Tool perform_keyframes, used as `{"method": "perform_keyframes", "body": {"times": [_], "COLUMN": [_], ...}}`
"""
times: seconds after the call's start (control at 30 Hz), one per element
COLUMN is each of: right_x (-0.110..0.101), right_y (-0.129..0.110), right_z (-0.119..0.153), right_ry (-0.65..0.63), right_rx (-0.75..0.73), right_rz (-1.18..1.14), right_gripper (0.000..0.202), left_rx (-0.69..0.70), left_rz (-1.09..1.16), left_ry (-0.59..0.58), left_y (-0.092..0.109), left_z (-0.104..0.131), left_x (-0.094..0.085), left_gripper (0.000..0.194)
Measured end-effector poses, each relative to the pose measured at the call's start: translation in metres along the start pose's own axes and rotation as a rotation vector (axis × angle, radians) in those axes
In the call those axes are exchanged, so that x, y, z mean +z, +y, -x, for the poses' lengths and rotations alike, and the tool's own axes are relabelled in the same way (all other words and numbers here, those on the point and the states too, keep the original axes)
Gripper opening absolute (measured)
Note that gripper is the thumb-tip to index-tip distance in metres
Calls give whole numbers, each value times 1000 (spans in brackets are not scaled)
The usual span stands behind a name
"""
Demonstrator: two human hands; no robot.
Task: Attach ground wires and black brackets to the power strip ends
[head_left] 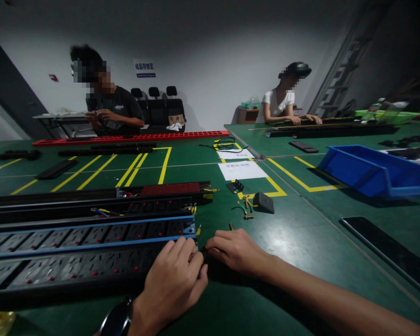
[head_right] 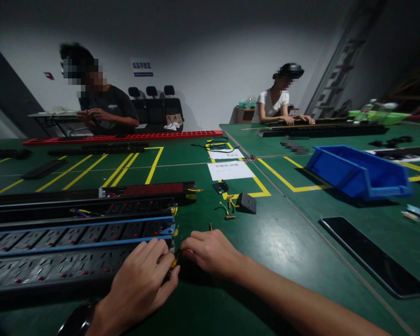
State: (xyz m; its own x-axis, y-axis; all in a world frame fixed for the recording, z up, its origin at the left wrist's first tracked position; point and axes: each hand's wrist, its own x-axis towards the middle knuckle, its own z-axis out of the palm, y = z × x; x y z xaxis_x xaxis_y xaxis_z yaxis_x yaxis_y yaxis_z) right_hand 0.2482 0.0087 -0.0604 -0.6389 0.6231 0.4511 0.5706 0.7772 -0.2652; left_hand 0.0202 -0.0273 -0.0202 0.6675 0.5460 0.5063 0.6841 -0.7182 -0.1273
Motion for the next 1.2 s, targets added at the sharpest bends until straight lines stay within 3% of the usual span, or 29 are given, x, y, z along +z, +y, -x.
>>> {"method": "perform_keyframes", "body": {"times": [0.27,0.73,0.9,1.0,1.07,1.2], "right_x": [4,2,-10,-21,-29,-42], "right_y": [1,-2,2,23,39,56], "right_z": [1,0,-1,3,5,8], "right_ry": [56,105,251,341,271,-54], "right_rx": [-73,-98,54,178,191,147], "right_rz": [70,15,-195,-122,-11,102], "right_gripper": [22,21,18,22,26,29], "left_rx": [-9,-1,-8,-13,-8,-14], "left_rz": [-7,-3,19,35,46,52], "left_ry": [5,4,0,-2,-4,-6], "left_y": [0,-1,-1,-2,-2,-2], "left_z": [1,2,2,1,1,2], "left_x": [3,2,2,2,2,2], "left_gripper": [13,13,14,15,15,16]}}
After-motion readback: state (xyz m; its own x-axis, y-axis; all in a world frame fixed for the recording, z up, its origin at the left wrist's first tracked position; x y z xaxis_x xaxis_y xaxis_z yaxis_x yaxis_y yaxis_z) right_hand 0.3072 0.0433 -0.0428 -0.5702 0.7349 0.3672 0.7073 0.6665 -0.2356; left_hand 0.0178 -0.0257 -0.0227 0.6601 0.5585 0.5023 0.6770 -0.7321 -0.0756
